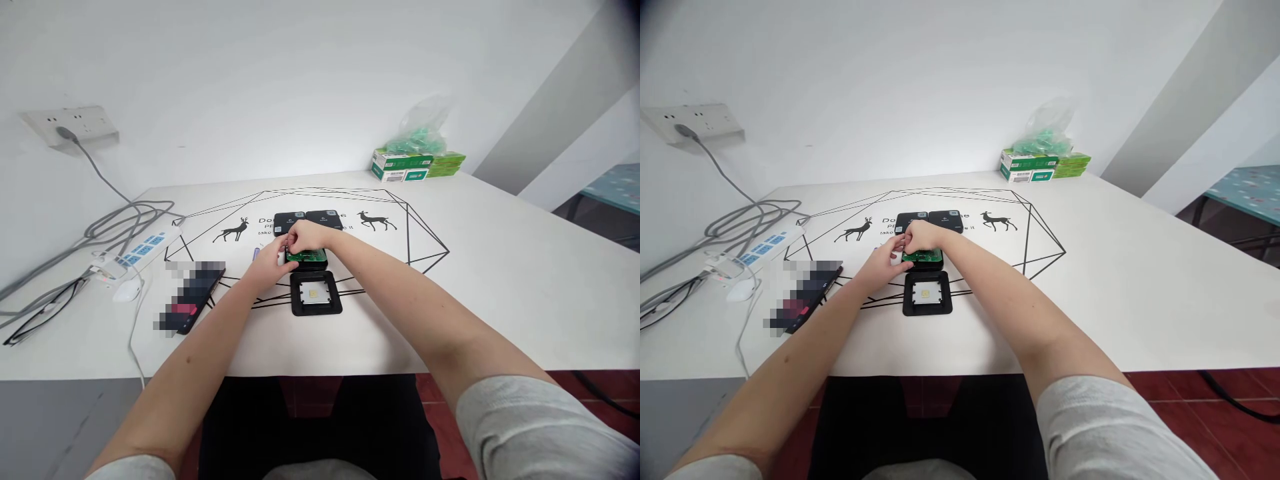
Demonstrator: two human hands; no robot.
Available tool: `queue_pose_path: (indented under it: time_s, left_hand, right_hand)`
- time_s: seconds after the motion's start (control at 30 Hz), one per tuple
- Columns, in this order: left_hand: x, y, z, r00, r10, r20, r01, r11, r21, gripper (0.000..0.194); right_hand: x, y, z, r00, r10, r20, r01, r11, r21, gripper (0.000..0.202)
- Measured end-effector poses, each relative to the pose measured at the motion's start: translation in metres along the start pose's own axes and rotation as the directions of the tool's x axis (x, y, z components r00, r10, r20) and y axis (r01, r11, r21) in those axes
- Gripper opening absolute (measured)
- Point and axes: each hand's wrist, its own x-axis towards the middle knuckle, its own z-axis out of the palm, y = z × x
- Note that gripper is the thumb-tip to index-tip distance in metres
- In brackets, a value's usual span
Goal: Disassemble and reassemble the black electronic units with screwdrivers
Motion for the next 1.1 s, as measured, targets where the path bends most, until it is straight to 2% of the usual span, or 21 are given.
queue_pose_path:
  time_s: [0.1,0.2,0.3,0.37,0.43,0.47,0.5,0.57,0.6,0.67,0.77,0.87,0.97,1.1]
  left_hand:
    - [0.006,-0.002,0.004,0.992,0.076,-0.101,-0.061,0.987,0.149,0.037]
    - [0.008,-0.002,0.007,0.981,0.133,-0.14,-0.098,0.968,0.233,0.012]
    - [0.006,0.002,0.008,0.971,0.172,-0.166,-0.129,0.961,0.245,0.012]
    - [0.003,0.005,0.007,0.962,0.199,-0.185,-0.151,0.958,0.245,0.015]
    - [0.0,0.01,0.006,0.955,0.222,-0.197,-0.175,0.957,0.233,0.017]
    - [-0.002,0.012,0.006,0.954,0.228,-0.197,-0.183,0.958,0.222,0.017]
    - [-0.003,0.015,0.007,0.955,0.229,-0.188,-0.189,0.96,0.208,0.017]
    - [-0.004,0.02,0.009,0.959,0.237,-0.155,-0.208,0.961,0.181,0.018]
    - [-0.005,0.023,0.01,0.959,0.247,-0.141,-0.223,0.96,0.168,0.017]
    - [-0.006,0.025,0.01,0.957,0.265,-0.121,-0.246,0.958,0.147,0.018]
    - [-0.009,0.021,0.004,0.974,0.22,-0.053,-0.207,0.961,0.181,0.033]
    - [-0.013,0.012,-0.006,0.991,0.123,0.058,-0.134,0.953,0.272,0.023]
    - [-0.015,0.006,-0.012,0.993,0.062,0.104,-0.091,0.949,0.302,0.022]
    - [-0.012,0.009,-0.011,0.988,0.01,0.153,-0.057,0.951,0.303,0.025]
  right_hand:
    - [-0.006,-0.002,-0.002,1.0,-0.017,-0.025,0.018,0.999,0.049,0.003]
    - [-0.022,-0.003,-0.006,0.997,-0.027,-0.072,0.031,0.998,0.06,0.008]
    - [-0.048,0.001,-0.016,0.984,-0.018,-0.179,0.034,0.996,0.084,0.012]
    - [-0.067,0.005,-0.022,0.934,0.096,-0.344,-0.041,0.986,0.164,0.015]
    - [-0.083,0.009,-0.024,0.827,0.348,-0.442,-0.213,0.921,0.326,0.027]
    - [-0.089,0.01,-0.023,0.792,0.479,-0.377,-0.287,0.839,0.462,0.031]
    - [-0.093,0.01,-0.02,0.787,0.552,-0.276,-0.31,0.74,0.596,0.032]
    - [-0.095,0.012,-0.012,0.826,0.547,-0.139,-0.255,0.581,0.773,0.023]
    - [-0.095,0.013,-0.008,0.826,0.545,-0.146,-0.235,0.568,0.788,0.016]
    - [-0.094,0.021,-0.004,0.797,0.574,-0.187,-0.232,0.577,0.783,0.016]
    - [-0.096,0.043,-0.007,0.733,0.634,-0.247,-0.285,0.616,0.735,0.027]
    - [-0.102,0.068,-0.013,0.662,0.677,-0.322,-0.375,0.671,0.639,0.031]
    - [-0.105,0.08,-0.015,0.644,0.679,-0.352,-0.454,0.71,0.538,0.033]
    - [-0.101,0.077,-0.01,0.644,0.659,-0.388,-0.524,0.75,0.404,0.037]
